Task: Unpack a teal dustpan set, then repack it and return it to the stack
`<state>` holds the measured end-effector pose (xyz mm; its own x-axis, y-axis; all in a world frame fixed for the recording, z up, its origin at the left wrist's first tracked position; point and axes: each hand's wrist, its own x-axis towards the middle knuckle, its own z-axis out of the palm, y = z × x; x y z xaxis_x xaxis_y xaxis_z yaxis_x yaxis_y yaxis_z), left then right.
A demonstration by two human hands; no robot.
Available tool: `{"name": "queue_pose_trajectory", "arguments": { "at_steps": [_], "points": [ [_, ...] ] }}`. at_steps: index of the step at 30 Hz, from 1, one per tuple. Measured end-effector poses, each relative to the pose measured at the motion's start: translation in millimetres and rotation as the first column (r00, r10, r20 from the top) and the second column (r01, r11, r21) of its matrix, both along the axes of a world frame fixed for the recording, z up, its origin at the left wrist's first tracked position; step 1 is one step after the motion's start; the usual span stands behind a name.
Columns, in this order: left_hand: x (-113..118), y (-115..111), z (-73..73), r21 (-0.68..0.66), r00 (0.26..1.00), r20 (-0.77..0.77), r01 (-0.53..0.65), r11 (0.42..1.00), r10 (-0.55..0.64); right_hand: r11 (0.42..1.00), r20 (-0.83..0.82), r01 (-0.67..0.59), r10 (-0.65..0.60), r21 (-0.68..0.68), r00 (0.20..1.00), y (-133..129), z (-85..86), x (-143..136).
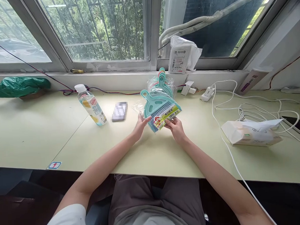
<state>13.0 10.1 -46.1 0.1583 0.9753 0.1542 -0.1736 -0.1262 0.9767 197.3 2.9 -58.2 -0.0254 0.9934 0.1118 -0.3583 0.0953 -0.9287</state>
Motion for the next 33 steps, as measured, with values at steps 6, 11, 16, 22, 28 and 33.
{"name": "queue_pose_trajectory", "arguments": {
  "at_steps": [6, 11, 16, 22, 28, 33],
  "points": [
    [-4, -14, 14.4, 0.528, 0.671, -0.326, -0.456, 0.717, 0.666, 1.000, 0.033, 0.000, 0.000, -0.015, 0.999, -1, 0.7, -2],
    [-1, -23, 17.3, 0.739, 0.540, -0.530, -0.083, 0.668, 0.654, 0.999, 0.099, -0.042, 0.044, -0.017, 0.994, -3, 0.2, -5],
    [8, -19, 0.4, 0.722, 0.442, -0.645, 0.086, 0.686, 0.624, 0.998, 0.145, -0.063, 0.065, -0.015, 0.987, -4, 0.3, -5],
    [4, -13, -2.6, 0.712, 0.315, -0.698, 0.206, 0.671, 0.644, 0.997, 0.164, -0.072, 0.076, -0.028, 0.984, -4, 2.1, -5],
    [3, -16, -1.1, 0.712, 0.285, -0.702, 0.283, 0.643, 0.653, 0.993, 0.169, -0.113, 0.116, -0.029, 0.979, -4, -0.2, -5],
    [2, -16, 1.3, 0.703, 0.194, -0.703, 0.330, 0.630, 0.684, 0.985, 0.166, -0.173, 0.175, -0.027, 0.971, -3, -2.9, -6]
  ]
}}
